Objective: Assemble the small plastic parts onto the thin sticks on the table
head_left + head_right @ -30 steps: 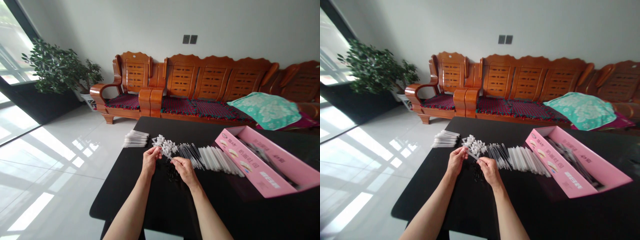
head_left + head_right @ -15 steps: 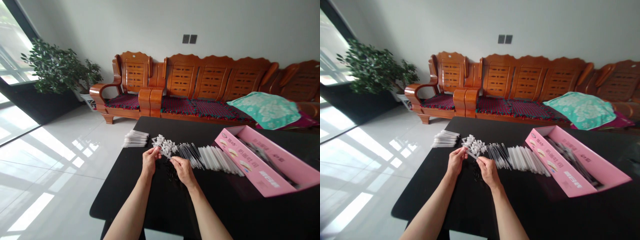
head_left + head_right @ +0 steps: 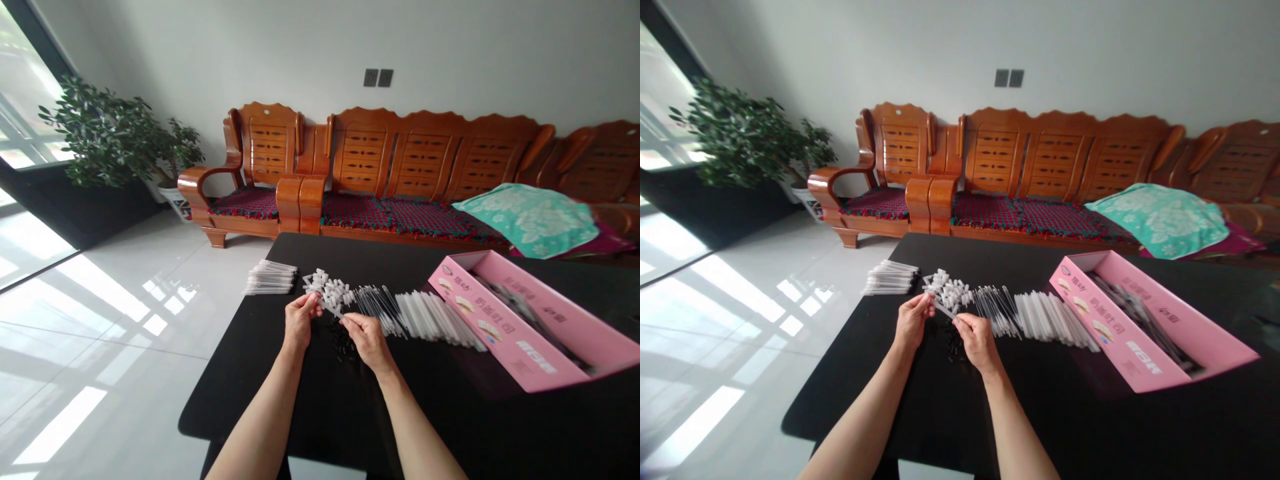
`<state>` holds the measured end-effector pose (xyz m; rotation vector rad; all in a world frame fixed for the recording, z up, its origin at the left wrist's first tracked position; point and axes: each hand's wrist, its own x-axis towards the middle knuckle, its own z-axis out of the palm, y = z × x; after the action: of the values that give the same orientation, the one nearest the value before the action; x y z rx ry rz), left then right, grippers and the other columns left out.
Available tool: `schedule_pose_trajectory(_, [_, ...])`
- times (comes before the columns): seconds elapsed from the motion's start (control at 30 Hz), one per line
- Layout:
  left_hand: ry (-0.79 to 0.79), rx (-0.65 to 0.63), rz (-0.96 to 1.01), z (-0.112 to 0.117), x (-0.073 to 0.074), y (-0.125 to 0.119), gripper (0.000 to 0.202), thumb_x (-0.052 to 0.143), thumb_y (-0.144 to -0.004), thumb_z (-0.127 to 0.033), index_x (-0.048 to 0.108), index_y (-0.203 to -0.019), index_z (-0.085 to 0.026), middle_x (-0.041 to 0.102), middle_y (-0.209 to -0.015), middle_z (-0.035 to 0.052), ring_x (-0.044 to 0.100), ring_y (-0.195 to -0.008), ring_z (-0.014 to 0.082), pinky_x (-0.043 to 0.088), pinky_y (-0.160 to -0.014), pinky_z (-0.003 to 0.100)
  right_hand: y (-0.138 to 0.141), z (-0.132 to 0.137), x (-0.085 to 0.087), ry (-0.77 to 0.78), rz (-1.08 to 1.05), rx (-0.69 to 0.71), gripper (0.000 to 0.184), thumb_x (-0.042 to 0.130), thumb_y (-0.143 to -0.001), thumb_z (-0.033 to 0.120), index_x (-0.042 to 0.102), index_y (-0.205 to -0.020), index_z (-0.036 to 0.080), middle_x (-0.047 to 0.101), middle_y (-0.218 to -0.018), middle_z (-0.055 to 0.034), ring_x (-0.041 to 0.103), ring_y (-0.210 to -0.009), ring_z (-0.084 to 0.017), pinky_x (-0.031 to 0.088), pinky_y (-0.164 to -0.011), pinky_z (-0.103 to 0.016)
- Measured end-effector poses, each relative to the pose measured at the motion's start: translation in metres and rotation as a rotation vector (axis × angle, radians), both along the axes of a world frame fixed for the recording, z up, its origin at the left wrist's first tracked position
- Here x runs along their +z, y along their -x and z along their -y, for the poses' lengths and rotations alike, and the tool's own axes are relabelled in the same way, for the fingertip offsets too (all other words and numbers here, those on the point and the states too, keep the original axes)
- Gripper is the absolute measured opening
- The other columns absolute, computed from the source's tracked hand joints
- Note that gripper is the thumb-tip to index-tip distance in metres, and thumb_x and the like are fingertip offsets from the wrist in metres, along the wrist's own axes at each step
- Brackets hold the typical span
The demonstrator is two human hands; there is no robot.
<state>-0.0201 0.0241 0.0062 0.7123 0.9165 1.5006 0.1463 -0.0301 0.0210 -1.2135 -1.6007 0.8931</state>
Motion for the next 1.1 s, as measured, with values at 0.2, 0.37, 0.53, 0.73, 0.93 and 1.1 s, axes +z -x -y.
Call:
schedule_pose_trajectory(0.2, [-0.028, -0.001, 0.012, -0.001, -0.001, 0.002, 0.036, 0.084, -0.065, -0.043, 0.075, -0.078, -0.011, 0.061, -0.057, 0.0003, 0.051, -0.05, 0.0092, 0.039, -0.051, 0.022, 0.002, -0.002, -0.001, -0.005, -0.034, -0.018, 0.038, 0.055, -0.092, 0.05, 0.073, -0.089, 0.016, 0.05, -0.054, 0.0024, 0.042, -0.05, -0.012, 0.031, -0.05, -0.024])
schedule_pose_trajectory(0.37, [-0.086, -0.092, 0.009, 0.0, 0.001, 0.003, 0.034, 0.082, -0.069, -0.043, 0.076, -0.081, -0.012, 0.061, -0.058, 0.0006, 0.052, -0.051, 0.0094, 0.04, -0.052, 0.022, -0.002, -0.004, -0.009, 0.194, -0.219, 0.075, 0.046, 0.05, -0.094, 0.054, 0.072, -0.088, 0.013, 0.039, -0.045, 0.0062, 0.031, -0.042, -0.009, 0.024, -0.045, -0.023])
schedule_pose_trajectory(0.53, [-0.003, -0.019, 0.017, 0.001, -0.001, -0.001, 0.037, 0.086, -0.062, -0.042, 0.076, -0.076, -0.01, 0.062, -0.057, 0.0015, 0.051, -0.049, 0.0089, 0.039, -0.05, 0.021, 0.001, 0.0, -0.003, 0.004, 0.006, 0.021, 0.04, 0.05, -0.094, 0.048, 0.07, -0.081, 0.016, 0.044, -0.055, 0.0029, 0.036, -0.051, -0.01, 0.026, -0.049, -0.024])
schedule_pose_trajectory(0.73, [-0.027, -0.004, 0.043, 0.0, -0.001, 0.002, 0.035, 0.084, -0.065, -0.043, 0.076, -0.077, -0.011, 0.06, -0.055, 0.0003, 0.05, -0.048, 0.0079, 0.038, -0.05, 0.02, 0.005, 0.0, 0.0, -0.069, 0.041, -0.026, 0.038, 0.052, -0.093, 0.049, 0.072, -0.087, 0.017, 0.056, -0.061, -0.0019, 0.049, -0.057, -0.015, 0.036, -0.055, -0.026])
schedule_pose_trajectory(0.93, [-0.074, -0.088, -0.001, 0.001, 0.003, 0.002, 0.035, 0.083, -0.068, -0.042, 0.076, -0.08, -0.01, 0.062, -0.059, 0.0015, 0.053, -0.051, 0.0093, 0.041, -0.053, 0.021, -0.002, -0.002, -0.007, 0.25, -0.229, 0.075, 0.047, 0.048, -0.093, 0.055, 0.07, -0.089, 0.013, 0.036, -0.045, 0.0072, 0.027, -0.041, -0.008, 0.021, -0.042, -0.022])
schedule_pose_trajectory(1.1, [0.037, 0.012, 0.01, 0.001, -0.002, -0.003, 0.04, 0.087, -0.059, -0.044, 0.076, -0.074, -0.009, 0.061, -0.055, 0.001, 0.05, -0.048, 0.0086, 0.039, -0.049, 0.021, 0.003, 0.002, -0.002, -0.111, 0.138, -0.021, 0.039, 0.048, -0.096, 0.043, 0.066, -0.074, 0.016, 0.046, -0.058, 0.0016, 0.039, -0.054, -0.011, 0.028, -0.054, -0.025])
